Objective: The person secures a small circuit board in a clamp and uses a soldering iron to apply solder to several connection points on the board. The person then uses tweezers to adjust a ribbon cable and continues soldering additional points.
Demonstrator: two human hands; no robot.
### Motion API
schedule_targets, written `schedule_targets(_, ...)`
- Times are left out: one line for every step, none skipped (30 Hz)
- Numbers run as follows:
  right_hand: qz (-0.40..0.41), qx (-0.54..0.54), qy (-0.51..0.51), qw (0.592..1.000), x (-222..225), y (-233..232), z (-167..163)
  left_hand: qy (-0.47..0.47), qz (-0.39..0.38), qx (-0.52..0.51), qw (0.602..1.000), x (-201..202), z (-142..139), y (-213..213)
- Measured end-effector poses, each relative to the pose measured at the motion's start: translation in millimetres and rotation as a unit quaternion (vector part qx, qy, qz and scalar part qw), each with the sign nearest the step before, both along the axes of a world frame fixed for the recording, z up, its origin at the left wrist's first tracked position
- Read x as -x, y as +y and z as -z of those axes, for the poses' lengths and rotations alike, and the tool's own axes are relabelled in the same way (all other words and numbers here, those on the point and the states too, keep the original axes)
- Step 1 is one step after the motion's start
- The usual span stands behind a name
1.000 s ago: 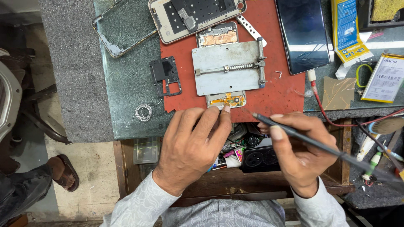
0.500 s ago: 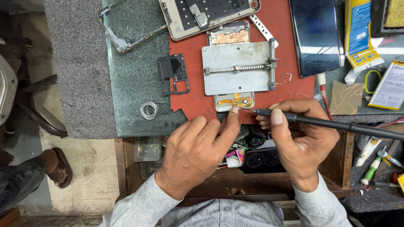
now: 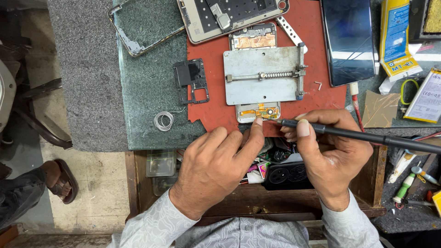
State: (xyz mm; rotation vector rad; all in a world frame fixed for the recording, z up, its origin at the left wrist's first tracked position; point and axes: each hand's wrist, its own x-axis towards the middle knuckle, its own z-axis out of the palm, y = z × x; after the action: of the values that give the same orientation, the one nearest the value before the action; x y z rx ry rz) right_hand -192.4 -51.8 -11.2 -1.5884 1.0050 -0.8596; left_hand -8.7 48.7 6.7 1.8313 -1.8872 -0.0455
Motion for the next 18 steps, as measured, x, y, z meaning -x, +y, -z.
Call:
schedule_targets(0.001, -0.002, 0.003, 1.000, 0, 0, -1, 0.002, 0.002, -0.001, 1.000, 0, 0, 0)
schedule_targets(0.002, -0.003, 0.007, 1.000, 0, -1, -1, 0.005, 0.004, -0.002, 1.000, -1, 0, 0)
schedule_targets(-0.004, -0.007, 0.008, 1.000, 0, -1, -3, 0.007, 0.005, -0.004, 1.000, -1, -1, 0)
schedule_targets(-0.009, -0.011, 0.009, 1.000, -1, -3, -5, 0.011, 0.006, -0.006, 1.000, -2, -1, 0)
schedule_targets(-0.014, -0.014, 0.010, 1.000, -1, -4, -6, 0.015, 0.006, -0.007, 1.000, -2, -1, 0)
schedule_targets(-0.020, -0.016, 0.016, 1.000, -1, -6, -8, 0.018, 0.007, -0.008, 1.000, -1, -1, 0)
schedule_targets(-0.025, -0.019, 0.022, 0.999, -2, -8, -11, 0.016, 0.006, -0.010, 1.000, -2, -2, 0)
schedule_targets(-0.030, -0.021, 0.028, 0.999, -3, -10, -14, 0.014, 0.006, -0.011, 1.000, -2, -2, 0)
schedule_targets(-0.040, -0.020, 0.044, 0.998, -3, -12, -17, 0.013, 0.006, -0.013, 1.000, -1, -3, 0)
schedule_targets(-0.050, -0.020, 0.059, 0.997, -3, -15, -21, 0.013, 0.005, -0.014, 1.000, -1, -3, 0)
schedule_targets(-0.060, -0.019, 0.074, 0.995, -3, -17, -25, 0.013, 0.003, -0.014, 1.000, -1, -3, 0)
schedule_targets(-0.074, -0.008, 0.087, 0.993, -5, -20, -28, 0.013, 0.001, -0.014, 1.000, -1, -3, -1)
schedule_targets(-0.089, 0.003, 0.100, 0.991, -6, -23, -32, 0.017, 0.003, -0.015, 1.000, -1, -3, -1)
schedule_targets(-0.104, 0.012, 0.112, 0.988, -7, -25, -36, 0.021, 0.004, -0.016, 1.000, 0, -3, 0)
schedule_targets(-0.119, 0.046, 0.141, 0.982, -9, -26, -40, 0.024, 0.005, -0.018, 1.000, 0, -3, 0)
schedule_targets(-0.132, 0.080, 0.170, 0.973, -11, -27, -44, 0.025, 0.004, -0.019, 0.999, 0, -3, 0)
schedule_targets(-0.145, 0.114, 0.199, 0.963, -12, -29, -49, 0.027, 0.003, -0.020, 0.999, 0, -3, 0)
schedule_targets(-0.152, 0.129, 0.218, 0.955, -13, -30, -53, 0.028, 0.003, -0.022, 0.999, 0, -3, 0)
